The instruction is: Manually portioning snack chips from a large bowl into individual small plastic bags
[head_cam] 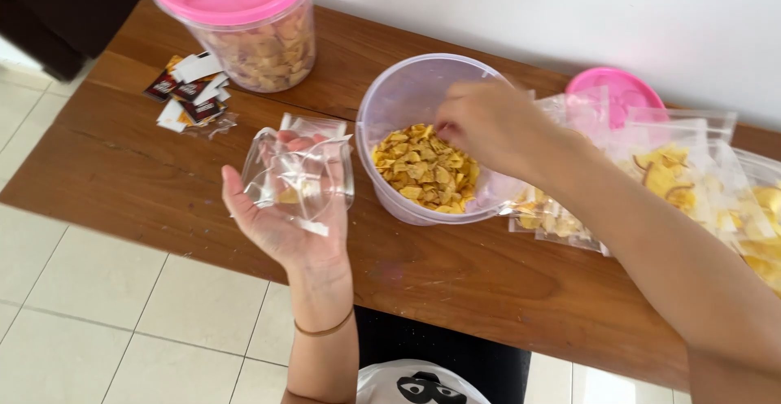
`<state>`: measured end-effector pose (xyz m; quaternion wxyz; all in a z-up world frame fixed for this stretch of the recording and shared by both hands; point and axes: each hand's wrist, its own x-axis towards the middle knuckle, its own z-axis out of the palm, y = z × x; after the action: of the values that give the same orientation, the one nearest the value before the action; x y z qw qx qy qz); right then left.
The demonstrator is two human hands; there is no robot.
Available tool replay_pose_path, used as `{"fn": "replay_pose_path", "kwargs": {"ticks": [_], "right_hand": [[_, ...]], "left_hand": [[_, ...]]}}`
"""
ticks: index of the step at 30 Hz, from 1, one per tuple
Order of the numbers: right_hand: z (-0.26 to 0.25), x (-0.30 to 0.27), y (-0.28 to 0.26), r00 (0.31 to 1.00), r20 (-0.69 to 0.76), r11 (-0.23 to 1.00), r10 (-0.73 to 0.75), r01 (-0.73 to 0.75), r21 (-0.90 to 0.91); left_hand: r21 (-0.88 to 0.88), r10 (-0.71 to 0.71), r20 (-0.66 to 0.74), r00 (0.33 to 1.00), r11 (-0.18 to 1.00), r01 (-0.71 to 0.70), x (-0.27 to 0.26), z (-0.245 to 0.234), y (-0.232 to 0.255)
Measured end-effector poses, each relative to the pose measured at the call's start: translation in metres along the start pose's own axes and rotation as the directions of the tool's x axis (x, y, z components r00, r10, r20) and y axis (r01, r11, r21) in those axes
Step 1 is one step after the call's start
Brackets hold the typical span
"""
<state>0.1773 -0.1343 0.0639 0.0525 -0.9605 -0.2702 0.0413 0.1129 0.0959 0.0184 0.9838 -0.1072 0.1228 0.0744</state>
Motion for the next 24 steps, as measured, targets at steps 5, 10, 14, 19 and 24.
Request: {"fn": "replay_pose_path", "kwargs": {"ticks": [5,10,14,19,24], "right_hand": [[0.062,0.040,-0.011,0.762,0.620,0.982,0.186,-0.163,-0.094],[0.083,0.045,-0.023,0.624,0.752,0.969,0.210,-0.032,-0.244],[0.067,0.035,-0.030,0.700,0.694,0.983,0.171,-0.071,-0.171],[0.035,0.019,-0.024,0.784,0.585,0.978,0.207,-0.170,-0.119],[-0.005,-0.012,-0.015,0.956,0.222,0.898,0.192,-0.262,0.353]], "left_hand": [[0.069,-0.069,-0.032,0.997,0.995,0.071,-0.007,0.003,0.000],[0.038,-0.046,-0.104,0.994,0.998,0.050,-0.008,0.005,0.000],[0.028,-0.104,0.003,0.995,0.994,0.103,-0.004,-0.003,-0.004],[-0.067,-0.125,-0.049,0.991,0.990,0.122,0.000,-0.003,-0.012],[-0.057,0.027,-0.111,0.993,0.998,-0.033,0.006,0.005,-0.022]]}}
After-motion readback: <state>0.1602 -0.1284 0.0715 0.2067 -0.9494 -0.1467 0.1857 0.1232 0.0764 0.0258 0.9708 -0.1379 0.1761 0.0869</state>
